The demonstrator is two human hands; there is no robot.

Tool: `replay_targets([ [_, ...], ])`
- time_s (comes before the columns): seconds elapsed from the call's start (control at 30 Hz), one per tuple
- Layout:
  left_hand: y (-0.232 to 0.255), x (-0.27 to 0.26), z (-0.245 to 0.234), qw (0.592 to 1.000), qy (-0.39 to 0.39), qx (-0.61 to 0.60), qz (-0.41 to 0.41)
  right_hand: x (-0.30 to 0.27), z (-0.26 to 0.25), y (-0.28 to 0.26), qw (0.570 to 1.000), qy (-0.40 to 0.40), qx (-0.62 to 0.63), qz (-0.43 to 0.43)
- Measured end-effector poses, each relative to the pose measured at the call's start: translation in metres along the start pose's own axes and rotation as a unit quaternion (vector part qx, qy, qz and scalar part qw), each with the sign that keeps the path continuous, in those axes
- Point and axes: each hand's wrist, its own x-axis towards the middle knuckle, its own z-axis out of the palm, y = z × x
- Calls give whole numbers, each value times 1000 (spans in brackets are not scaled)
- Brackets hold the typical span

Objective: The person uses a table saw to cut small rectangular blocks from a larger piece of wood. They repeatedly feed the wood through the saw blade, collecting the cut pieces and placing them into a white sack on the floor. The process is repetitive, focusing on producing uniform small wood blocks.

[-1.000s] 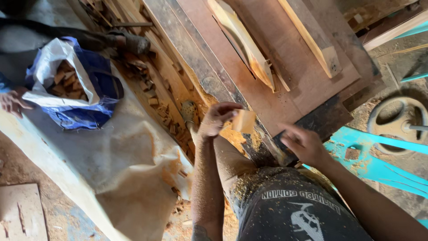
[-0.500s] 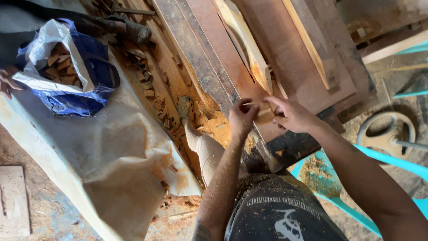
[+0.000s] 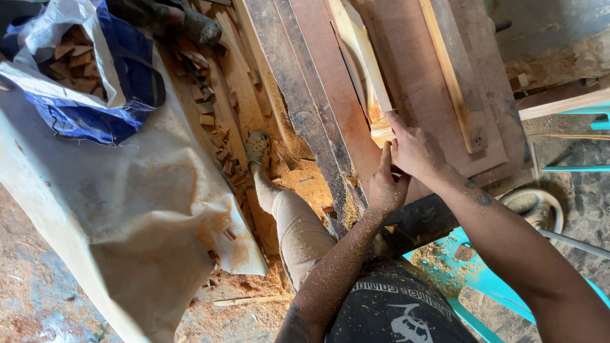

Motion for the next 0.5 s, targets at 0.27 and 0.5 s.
replay_targets([
  [0.27, 31, 26, -18, 1000, 9, -7, 20, 44, 0, -6, 996, 76, 17, -50],
  [0.5, 35, -49, -6, 988, -156, 16, -6, 95, -11, -16, 993, 92, 47, -51],
])
